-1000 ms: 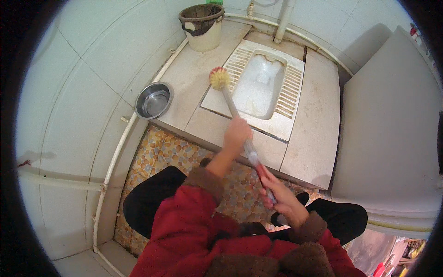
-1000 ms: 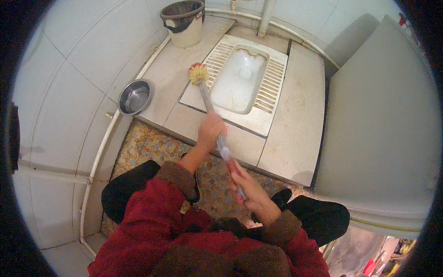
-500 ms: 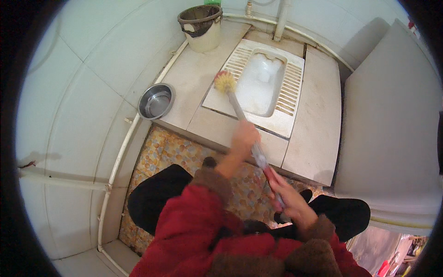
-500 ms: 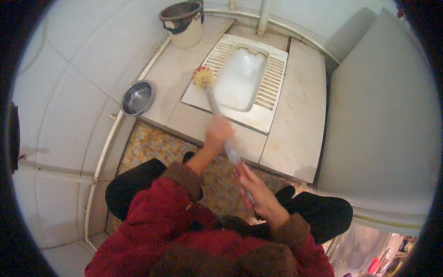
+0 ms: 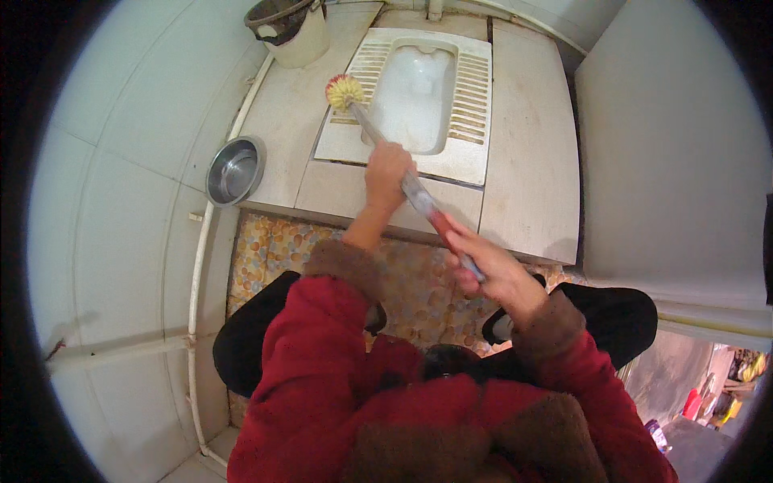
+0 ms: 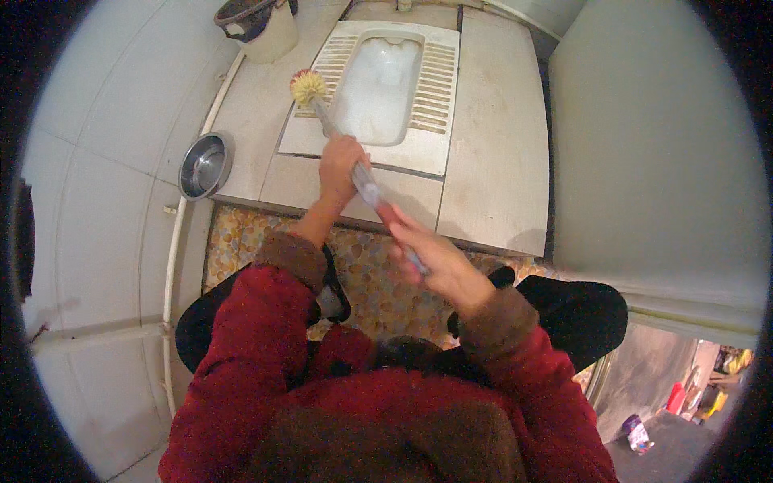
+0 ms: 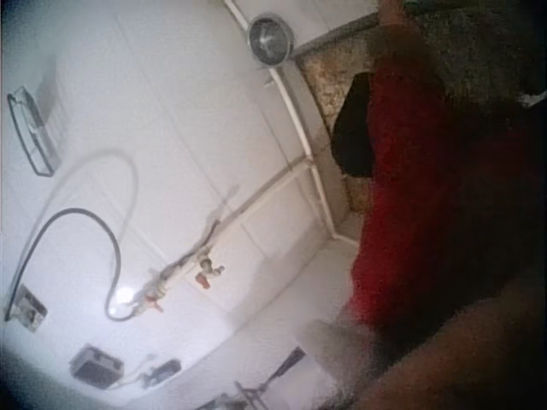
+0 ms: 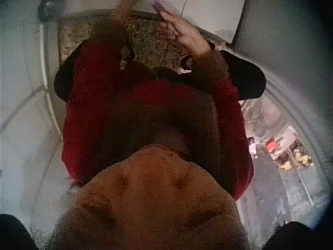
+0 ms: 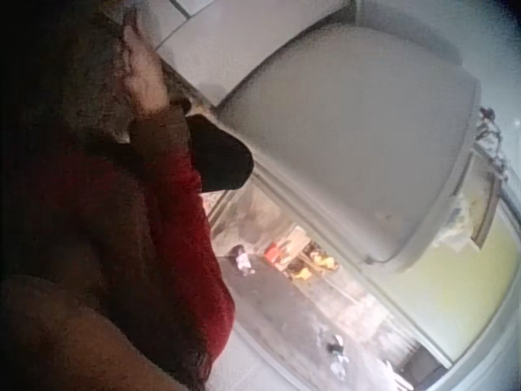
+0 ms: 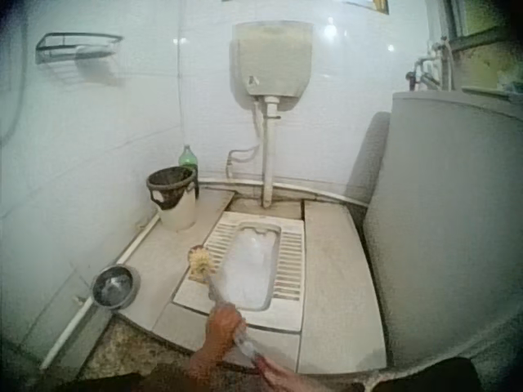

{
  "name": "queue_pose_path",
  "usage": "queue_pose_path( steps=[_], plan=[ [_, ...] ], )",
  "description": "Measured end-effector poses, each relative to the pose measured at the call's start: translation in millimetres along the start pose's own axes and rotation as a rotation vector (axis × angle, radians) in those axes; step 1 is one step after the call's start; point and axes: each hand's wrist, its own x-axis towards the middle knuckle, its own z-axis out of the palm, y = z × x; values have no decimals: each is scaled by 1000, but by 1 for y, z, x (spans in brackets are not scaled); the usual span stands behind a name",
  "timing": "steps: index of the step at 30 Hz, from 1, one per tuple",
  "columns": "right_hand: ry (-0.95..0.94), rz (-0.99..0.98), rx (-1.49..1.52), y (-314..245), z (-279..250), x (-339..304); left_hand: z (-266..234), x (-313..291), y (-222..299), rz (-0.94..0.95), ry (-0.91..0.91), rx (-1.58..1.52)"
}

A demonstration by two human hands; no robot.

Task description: The person scrubs a squat toilet with a long-handled brush, repeatedly moving the brush inside the bowl and along the surrounding tiled platform. The person adjusts grip and angle to reach different areas of the fixture.

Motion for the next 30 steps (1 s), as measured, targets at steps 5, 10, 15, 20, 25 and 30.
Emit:
queue_pose_path(
  steps=[5, 10, 15, 20, 25, 30],
  plan=[
    [-13, -9, -44, -16, 10, 6, -4, 16, -8, -22, -43, 55],
    [36, 39, -64, -12, 0, -44, 11, -5, 31, -69, 128, -28],
    [-59, 44, 149, -32, 0, 25, 10, 28, -15, -51, 168, 28],
    [-43, 39, 160, -29, 17, 6, -2, 27, 0, -99, 126, 25],
    [-18, 47, 243, -17, 48, -21, -11, 20, 22, -212, 137, -70],
    [-88, 48, 256, -17, 49, 5, -26, 34, 8, -135, 117, 10]
  ],
)
